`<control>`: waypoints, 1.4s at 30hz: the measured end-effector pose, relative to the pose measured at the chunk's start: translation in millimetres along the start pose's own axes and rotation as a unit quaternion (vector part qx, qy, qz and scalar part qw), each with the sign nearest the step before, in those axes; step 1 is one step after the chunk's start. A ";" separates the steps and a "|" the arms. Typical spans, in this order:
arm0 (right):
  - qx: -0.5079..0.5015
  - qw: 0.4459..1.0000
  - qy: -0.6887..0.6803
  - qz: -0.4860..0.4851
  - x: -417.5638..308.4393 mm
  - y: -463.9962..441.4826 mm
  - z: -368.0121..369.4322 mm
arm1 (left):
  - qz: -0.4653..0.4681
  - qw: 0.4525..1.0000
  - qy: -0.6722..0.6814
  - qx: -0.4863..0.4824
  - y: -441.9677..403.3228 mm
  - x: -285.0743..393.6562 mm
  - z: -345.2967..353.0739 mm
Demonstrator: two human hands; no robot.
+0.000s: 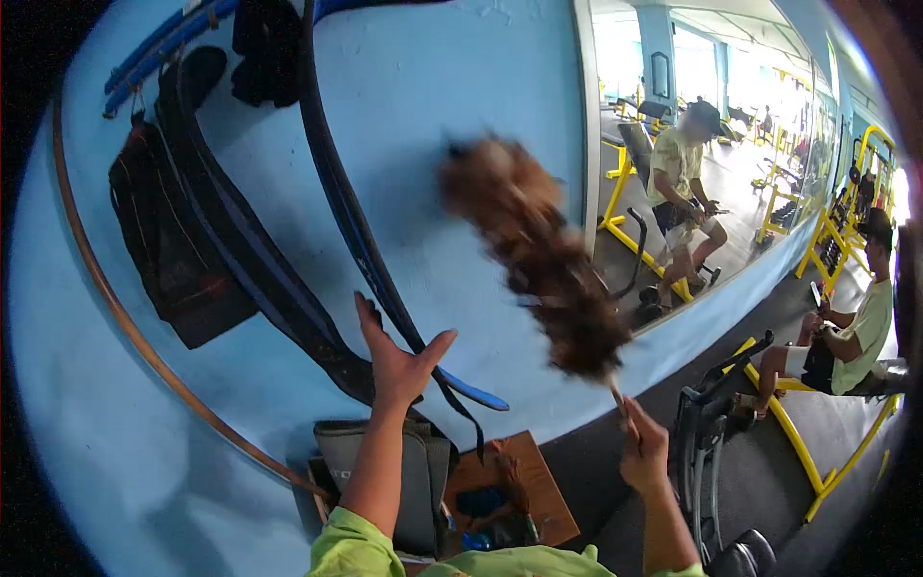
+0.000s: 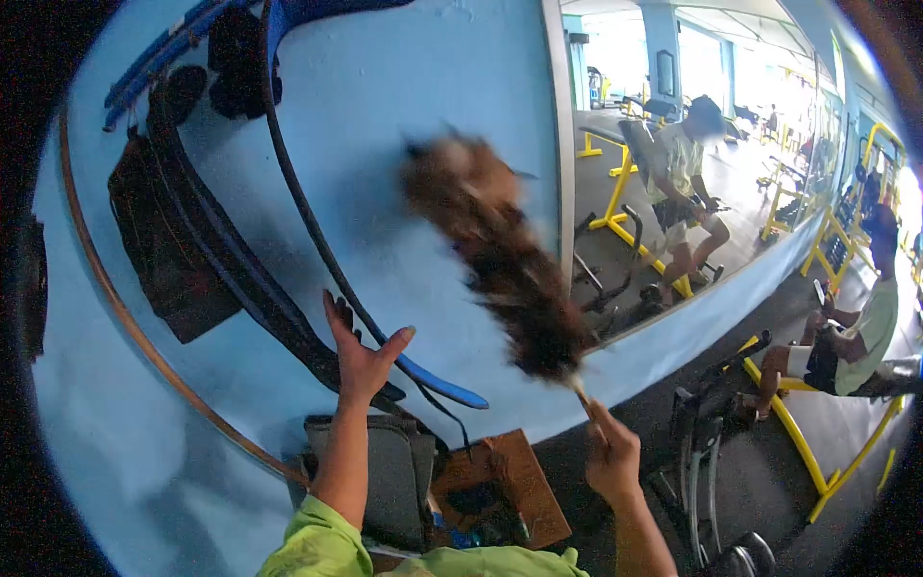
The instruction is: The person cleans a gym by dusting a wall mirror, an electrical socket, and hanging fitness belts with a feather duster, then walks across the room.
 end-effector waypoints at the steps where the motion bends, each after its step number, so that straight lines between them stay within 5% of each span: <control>1: -0.015 1.000 0.004 0.001 -21.6 -35.8 3.4 | -0.001 0.999 -0.016 0.033 -1.4 -1.5 1.4; 4: 0.025 0.994 -0.001 -0.106 -64.3 -128.5 17.7 | -0.092 0.985 0.139 -0.054 2.7 13.5 -4.9; 6: 0.035 0.992 0.014 -0.123 -80.6 -176.7 11.9 | -0.068 0.991 0.111 -0.036 6.1 10.7 -12.9; 8: 0.095 0.988 0.077 -0.092 -104.2 -200.1 -4.4 | -0.026 0.995 -0.075 0.055 2.8 -9.6 -25.4; 12: 0.071 0.953 0.283 -0.082 -154.0 -192.6 -64.6 | 0.079 0.984 -0.120 0.104 8.8 -17.9 -44.1; 14: 0.137 0.926 0.345 -0.063 -158.7 -200.5 -96.7 | 0.079 0.976 -0.161 0.124 9.9 -8.6 -50.1; 16: 0.098 0.785 0.509 -0.337 -150.8 -226.3 -140.2 | 0.112 0.966 -0.198 0.123 7.9 -4.2 -51.9; 20: 0.008 0.795 0.501 -0.341 -262.6 -236.6 -118.6 | 0.129 0.958 -0.226 0.118 11.0 5.7 -47.3; 32: -0.052 0.891 0.396 -0.215 -278.6 -215.2 -115.7 | 0.053 0.986 -0.143 0.074 8.5 7.6 -41.6; 34: -0.060 0.903 0.380 -0.191 -278.6 -213.7 -110.1 | 0.131 0.972 -0.136 0.143 7.6 -1.3 -44.3; 36: -0.069 0.959 0.263 -0.078 -255.0 -178.4 -75.0 | 0.093 0.969 -0.157 0.169 6.2 -7.2 -49.5; 37: -0.100 0.937 0.305 -0.142 -239.4 -154.5 -60.7 | 0.060 0.976 -0.144 0.152 3.6 -10.8 -52.8; 40: -0.216 0.959 0.158 0.096 -197.1 -82.7 -22.5 | 0.037 0.984 -0.133 0.115 -7.4 -34.0 -65.8; 42: -0.112 0.988 0.052 0.096 -159.3 -29.3 9.1 | 0.058 0.996 0.000 0.065 -6.9 -32.0 -70.2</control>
Point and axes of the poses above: each hand's wrist, its own y-axis away from the middle knuckle, its own z-axis out of the palm, x = y × z, the point moved 1 cm from there along -y, towards the middle knuckle, and after that the axes turned 15 degrees about -z, right-handed, at the moved point
